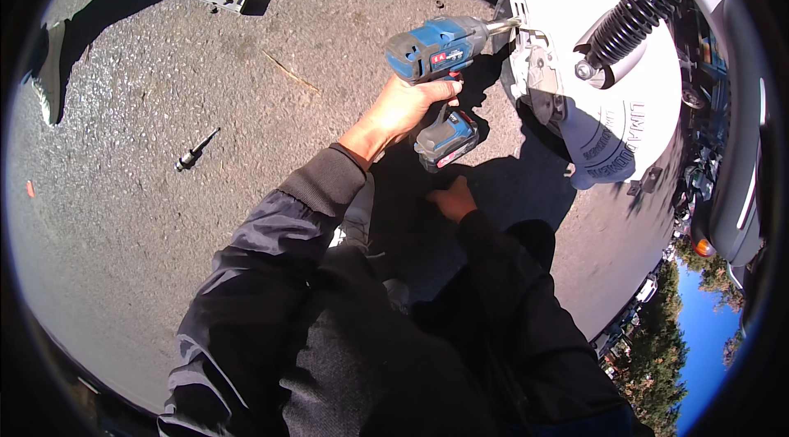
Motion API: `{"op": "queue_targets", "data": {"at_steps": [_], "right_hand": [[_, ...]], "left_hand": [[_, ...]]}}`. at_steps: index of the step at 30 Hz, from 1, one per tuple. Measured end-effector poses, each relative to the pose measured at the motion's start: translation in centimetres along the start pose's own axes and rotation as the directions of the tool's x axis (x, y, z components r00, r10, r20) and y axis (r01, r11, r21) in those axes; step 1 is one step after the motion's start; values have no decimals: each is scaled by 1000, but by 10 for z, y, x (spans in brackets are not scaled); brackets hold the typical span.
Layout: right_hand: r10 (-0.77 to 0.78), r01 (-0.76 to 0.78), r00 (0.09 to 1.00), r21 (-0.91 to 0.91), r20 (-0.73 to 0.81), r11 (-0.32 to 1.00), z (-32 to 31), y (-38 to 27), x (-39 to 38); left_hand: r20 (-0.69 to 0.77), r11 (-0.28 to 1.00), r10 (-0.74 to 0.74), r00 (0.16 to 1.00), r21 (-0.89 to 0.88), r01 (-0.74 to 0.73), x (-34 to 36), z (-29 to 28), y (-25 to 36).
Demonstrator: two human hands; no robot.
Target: The person uses a cordless impact driver to remove screws and a plastic cover from the rear fender of a white electric scooter. They then remove additional screws from the rear suspension area and place the removed parts on the ground.
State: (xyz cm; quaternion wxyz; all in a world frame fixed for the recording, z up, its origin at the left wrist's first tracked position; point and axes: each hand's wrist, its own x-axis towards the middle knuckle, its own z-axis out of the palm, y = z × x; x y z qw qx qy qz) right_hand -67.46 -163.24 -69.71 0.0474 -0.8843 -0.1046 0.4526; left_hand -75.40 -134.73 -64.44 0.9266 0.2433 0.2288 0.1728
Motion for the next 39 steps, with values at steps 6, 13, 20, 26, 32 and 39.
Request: {"op": "queue_targets", "data": {"at_steps": [6, 13, 20, 26, 32, 39], "right_hand": [[66, -67, 995, 18, 79, 998, 0, 9, 8], [28, -30, 997, 21, 65, 999, 6, 29, 23], [-20, 21, 999, -30, 44, 999, 9, 35, 26], [-78, 104, 988, -199, 133, 974, 18, 40, 38], [-157, 184, 970, -134, 187, 974, -17, 18, 18], [-51, -33, 986, 492, 156, 870, -60, -33, 14]], "left_hand": [[-45, 995, -70, 997, -71, 66, -6, -4, 3], [-245, 960, -216, 945, -228, 161, -66, -42, 14], [-483, 967, -117, 868, -255, -12, -137, -140, 74], [-599, 995, -88, 796, -17, 97, -158, -212, 140], [-710, 924, 106, 696, 329, 195, -165, -234, 138], [-610, 477, 426, 668, 779, 407, -195, -227, 117]]}}
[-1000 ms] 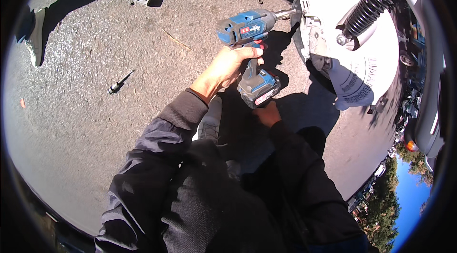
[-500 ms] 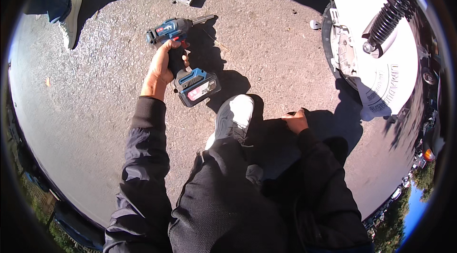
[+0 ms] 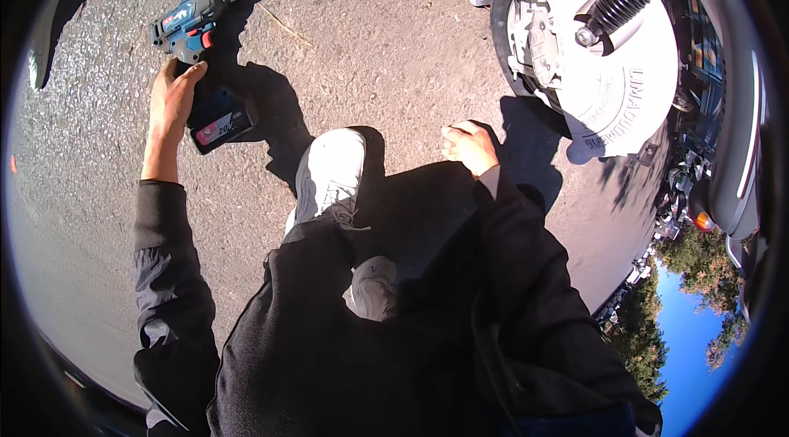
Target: The person uses a cordless impact driver to remove screws and a plastic cover from the rear fender of a white electric scooter. They then remove additional screws from the rear suspension area and place the removed parts on the ground.
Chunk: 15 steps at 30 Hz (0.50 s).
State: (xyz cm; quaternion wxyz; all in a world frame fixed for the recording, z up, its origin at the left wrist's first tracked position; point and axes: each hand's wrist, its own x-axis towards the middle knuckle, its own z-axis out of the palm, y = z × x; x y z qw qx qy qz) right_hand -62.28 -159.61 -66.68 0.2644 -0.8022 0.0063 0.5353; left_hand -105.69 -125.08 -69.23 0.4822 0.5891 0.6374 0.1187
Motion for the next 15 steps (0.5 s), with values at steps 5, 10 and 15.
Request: {"op": "queue_targets", "data": {"at_steps": [5, 10, 15], "right_hand": [[-88, 88, 996, 26, 15, 996, 7, -27, 7], [-113, 115, 992, -32, 64, 993, 30, -47, 14], [-237, 253, 966, 181, -106, 950, 34, -69, 22]], "left_hand": [[-218, 985, 121, 969, 148, -90, -8, 25, -23], [-233, 981, 145, 962, 161, -109, -7, 29, -27], [-263, 983, 149, 953, 140, -115, -14, 31, -20]]}}
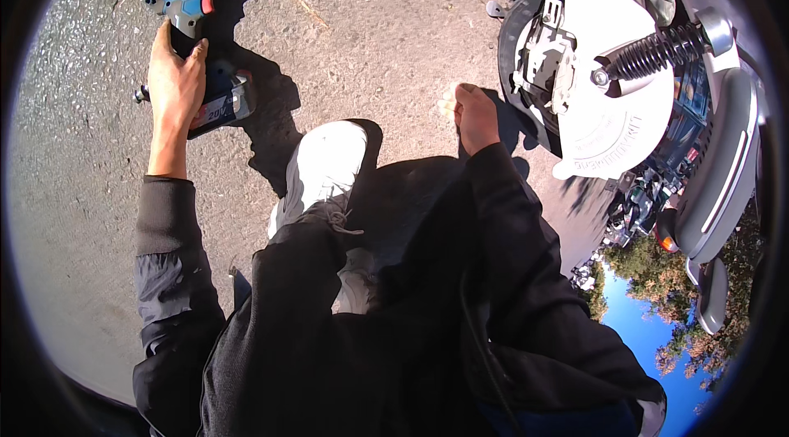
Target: The person uses a cordless impact driver to remove screws and a plastic cover from the rear fender of a white electric scooter. They then remove additional screws from the rear suspension area and place the removed parts on the ground.
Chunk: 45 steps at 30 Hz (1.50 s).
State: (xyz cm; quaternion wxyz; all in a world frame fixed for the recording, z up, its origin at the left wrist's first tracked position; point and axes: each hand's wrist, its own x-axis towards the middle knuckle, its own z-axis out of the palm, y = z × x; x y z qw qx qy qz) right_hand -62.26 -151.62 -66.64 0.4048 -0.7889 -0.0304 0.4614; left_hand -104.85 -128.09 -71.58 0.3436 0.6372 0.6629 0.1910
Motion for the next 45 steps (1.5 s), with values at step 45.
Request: {"op": "queue_targets", "data": {"at_steps": [45], "right_hand": [[206, 78, 931, 716, -301, 694, -84, 34, 86]], "left_hand": [[36, 982, 88, 995, 163, -92, 1, 3, -11]]}}
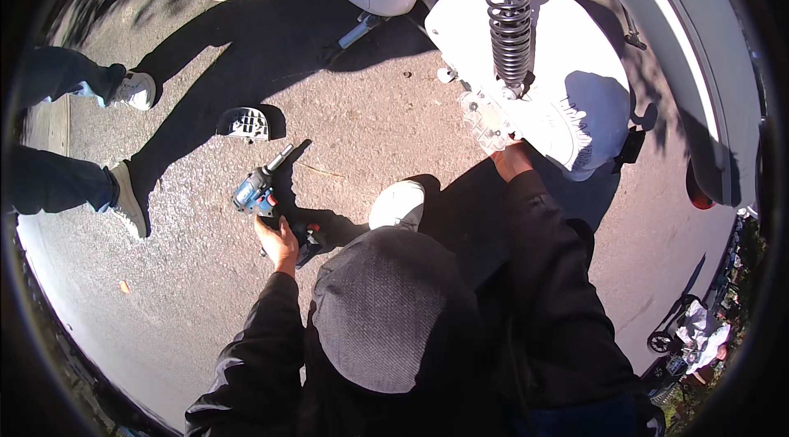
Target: The person uses a cordless impact driver to remove screws and a plastic cover from the rear fender of a white electric scooter. They then remove additional screws from the rear suspension area and place the removed parts on the ground.
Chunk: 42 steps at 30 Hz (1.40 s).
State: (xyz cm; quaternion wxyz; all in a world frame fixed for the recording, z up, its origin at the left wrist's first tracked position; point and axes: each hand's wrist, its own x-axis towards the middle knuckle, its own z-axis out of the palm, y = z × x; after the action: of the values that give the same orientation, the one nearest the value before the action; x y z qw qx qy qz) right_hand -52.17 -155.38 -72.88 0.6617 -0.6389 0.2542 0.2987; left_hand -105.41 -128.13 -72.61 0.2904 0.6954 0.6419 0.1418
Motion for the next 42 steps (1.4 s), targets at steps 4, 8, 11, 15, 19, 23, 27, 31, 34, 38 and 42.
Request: {"op": "queue_targets", "data": {"at_steps": [4, 8, 11, 15, 19, 23, 27, 31, 34, 38, 42], "right_hand": [[23, -17, 998, -97, 59, 995, -4, -5, -10], [34, -64, 980, 151, 197, 987, 3, -17, -38], [60, -111, 965, 194, 254, 975, 15, -23, -45], [84, -109, 981, 138, 176, 984, 20, -25, -43], [43, -46, 961, 4, 274, 999, 14, -25, -43], [-2, 5, 959, -8, 284, 1000, 15, -24, -48], [-34, 20, 968, 58, 248, 998, 21, -25, -58], [58, -56, 976, -18, 208, 998, 24, -32, -63], [103, -118, 965, 49, 241, 992, 28, -33, -58], [66, -116, 962, 177, 263, 977, 31, -27, -49], [23, -100, 961, 270, 275, 958, 29, -20, -48]], "left_hand": [[-13, 980, -50, 999, 191, 52, 4, -6, 9], [-223, 986, 153, 963, -33, -164, 2, -8, 81], [238, 853, 274, 932, -508, -121, 3, 36, 187], [953, 651, 157, 260, -297, 698, 13, 158, 337], [884, 285, 467, -35, -112, 952, -1, 222, 402], [840, 206, 541, -38, -89, 974, -4, 233, 407], [838, 215, 545, -32, -102, 971, -2, 242, 401], [833, 225, 553, -14, -133, 965, -5, 247, 396], [826, 248, 563, -6, -163, 955, -6, 248, 395], [820, 335, 572, 17, -252, 908, -6, 250, 389], [797, 613, 586, 149, -555, 562, -3, 246, 362]]}}
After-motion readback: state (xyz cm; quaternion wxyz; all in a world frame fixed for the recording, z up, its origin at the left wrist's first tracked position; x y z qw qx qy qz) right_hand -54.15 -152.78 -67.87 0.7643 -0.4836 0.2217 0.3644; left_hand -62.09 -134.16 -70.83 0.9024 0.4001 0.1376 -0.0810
